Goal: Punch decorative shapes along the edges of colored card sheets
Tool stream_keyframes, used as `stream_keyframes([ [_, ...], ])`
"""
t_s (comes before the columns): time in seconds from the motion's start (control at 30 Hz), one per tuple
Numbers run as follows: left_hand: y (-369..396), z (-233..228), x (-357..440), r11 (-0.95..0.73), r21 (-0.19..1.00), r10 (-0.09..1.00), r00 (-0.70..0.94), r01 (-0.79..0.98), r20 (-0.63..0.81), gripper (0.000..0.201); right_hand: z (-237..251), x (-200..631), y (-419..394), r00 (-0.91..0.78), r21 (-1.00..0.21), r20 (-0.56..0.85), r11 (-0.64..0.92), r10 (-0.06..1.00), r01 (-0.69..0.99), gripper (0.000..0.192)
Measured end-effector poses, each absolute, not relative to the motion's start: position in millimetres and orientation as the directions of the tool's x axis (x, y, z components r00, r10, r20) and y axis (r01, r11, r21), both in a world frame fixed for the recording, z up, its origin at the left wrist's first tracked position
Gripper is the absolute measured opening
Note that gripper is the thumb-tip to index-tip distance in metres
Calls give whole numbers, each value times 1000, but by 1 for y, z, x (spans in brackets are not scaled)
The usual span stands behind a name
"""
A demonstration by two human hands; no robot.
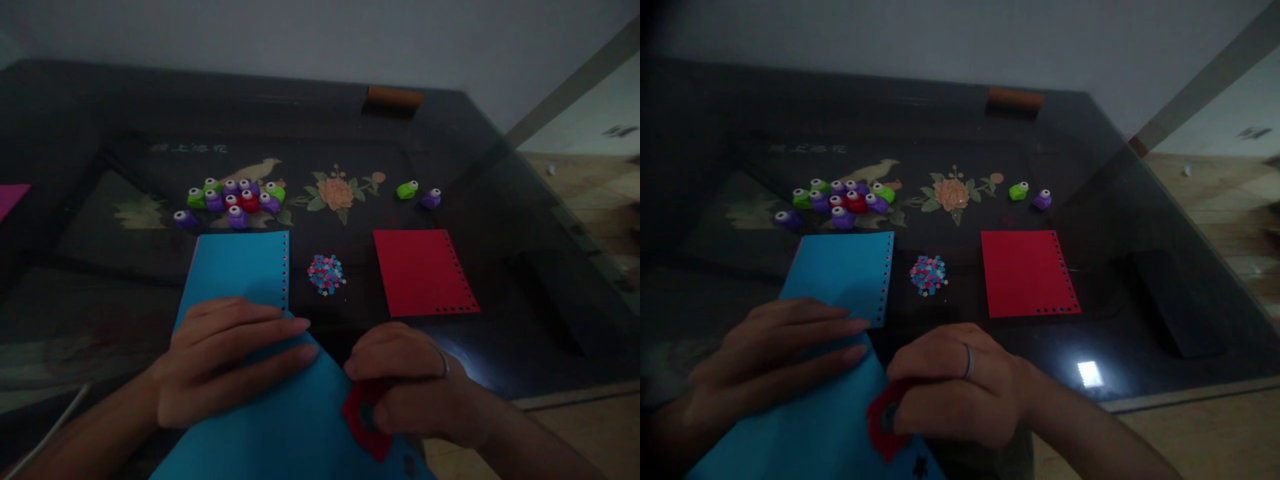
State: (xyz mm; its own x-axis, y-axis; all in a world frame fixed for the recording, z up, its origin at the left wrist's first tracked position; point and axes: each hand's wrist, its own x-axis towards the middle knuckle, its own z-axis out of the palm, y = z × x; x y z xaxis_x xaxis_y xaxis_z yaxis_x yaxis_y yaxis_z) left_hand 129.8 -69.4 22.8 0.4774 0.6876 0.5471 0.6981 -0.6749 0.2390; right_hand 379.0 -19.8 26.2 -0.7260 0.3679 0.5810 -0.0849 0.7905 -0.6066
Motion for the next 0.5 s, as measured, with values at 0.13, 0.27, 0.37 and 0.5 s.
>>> stream_keyframes([
  [0.13, -68, 22, 130, -679, 251, 690, 481, 690, 541, 28, 27, 375, -20, -650, -629, 648, 760, 397, -162, 13],
  [0.27, -69, 21, 130, -689, 264, 683, 482, 675, 550, 28, 29, 376, -19, -677, -630, 630, 759, 379, -161, 13],
  [0.37, -69, 21, 130, -686, 264, 684, 478, 678, 551, 28, 30, 377, -18, -699, -613, 619, 776, 358, -146, 12],
  [0.5, -68, 21, 129, -696, 245, 671, 490, 675, 557, 28, 30, 377, -19, -700, -597, 626, 789, 343, -147, 13],
])
